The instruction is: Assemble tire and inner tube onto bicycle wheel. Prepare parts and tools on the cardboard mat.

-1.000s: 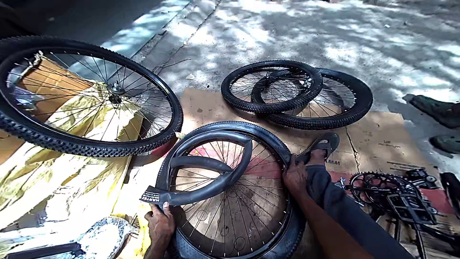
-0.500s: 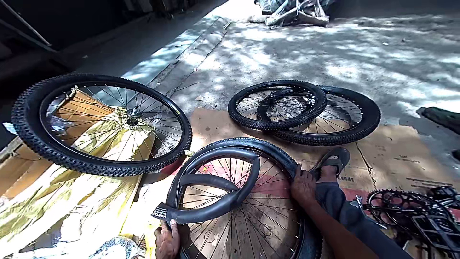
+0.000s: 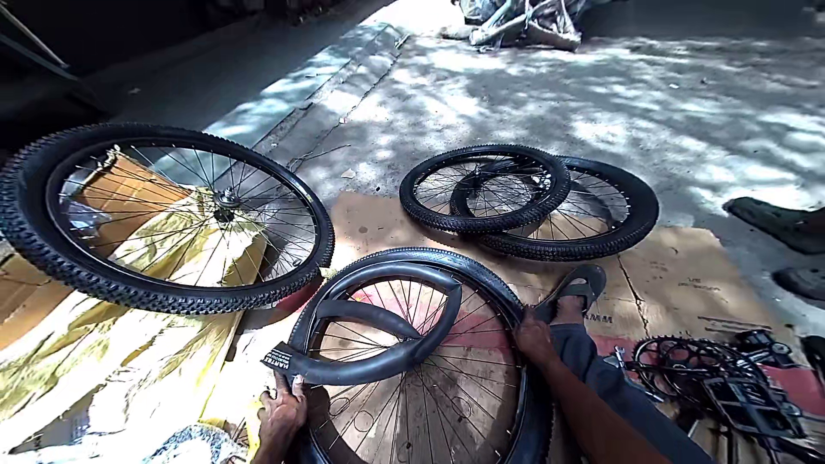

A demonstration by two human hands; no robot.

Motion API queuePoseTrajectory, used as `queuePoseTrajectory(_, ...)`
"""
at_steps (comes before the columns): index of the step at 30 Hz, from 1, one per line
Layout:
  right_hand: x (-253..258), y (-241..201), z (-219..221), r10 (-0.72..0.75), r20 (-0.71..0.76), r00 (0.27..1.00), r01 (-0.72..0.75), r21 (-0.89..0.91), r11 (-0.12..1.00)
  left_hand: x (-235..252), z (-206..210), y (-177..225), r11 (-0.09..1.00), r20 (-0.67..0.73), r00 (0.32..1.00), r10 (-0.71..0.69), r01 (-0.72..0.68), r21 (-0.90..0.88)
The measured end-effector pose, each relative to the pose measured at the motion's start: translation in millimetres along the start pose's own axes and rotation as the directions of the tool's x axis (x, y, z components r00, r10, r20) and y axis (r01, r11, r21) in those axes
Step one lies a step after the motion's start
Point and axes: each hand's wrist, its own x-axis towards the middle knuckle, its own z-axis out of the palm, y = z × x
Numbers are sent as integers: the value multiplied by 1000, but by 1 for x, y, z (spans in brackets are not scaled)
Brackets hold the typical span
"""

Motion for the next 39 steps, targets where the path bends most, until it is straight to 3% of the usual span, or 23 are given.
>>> queuePoseTrajectory(2, -26, 1, -3, 20, -7, 1000, -20, -25, 999, -12, -8, 2, 1000, -27, 1000, -3, 2, -26)
queuePoseTrajectory(4, -39, 3, 7, -58, -108, 992, 54, -46, 998, -33, 1, 1, 999, -56, 998, -23, 21, -44)
queuePoseTrajectory(6, -37, -5, 17, -119, -197, 973, 110, -55, 992, -46, 19, 2, 996, -81, 994, -73, 68, -58)
queuePoseTrajectory(11, -8, -21, 34, -47, -339, 940, 47, -8, 999, -47, 43, -1, 995, -117, 990, -76, 83, 60)
queuePoseTrajectory(15, 6, -11, 24, -118, -223, 968, 123, 9, 992, -40, 49, -1, 991, -87, 991, -100, 107, 76)
queuePoseTrajectory(18, 20, 21, 26, -269, -232, 935, 321, 224, 920, -32, 49, -5, 992, -38, 992, -121, 122, 18)
queuePoseTrajectory(22, 36, 47, 35, -264, -146, 953, 301, 518, 800, -16, 32, 5, 993, -34, 993, -114, 115, 13)
queuePoseTrajectory(26, 17, 24, 29, -101, -129, 986, 126, 202, 971, -20, 22, 14, 993, -47, 997, -65, 69, 98)
queuePoseTrajectory(30, -1, -36, 21, 124, -292, 948, -84, 146, 986, -22, 32, 8, 989, -37, 997, -74, 78, 128)
queuePoseTrajectory(32, 6, -39, 25, 127, -339, 932, -90, 122, 988, -23, 41, 3, 991, -79, 994, -75, 83, 106)
queuePoseTrajectory(35, 24, -23, 21, 58, -224, 973, -32, 118, 992, -22, 50, -4, 994, -118, 990, -81, 88, 57)
queuePoseTrajectory(39, 36, 14, 32, -115, -176, 978, 170, 339, 925, -26, 59, -12, 996, -125, 989, -83, 78, -43)
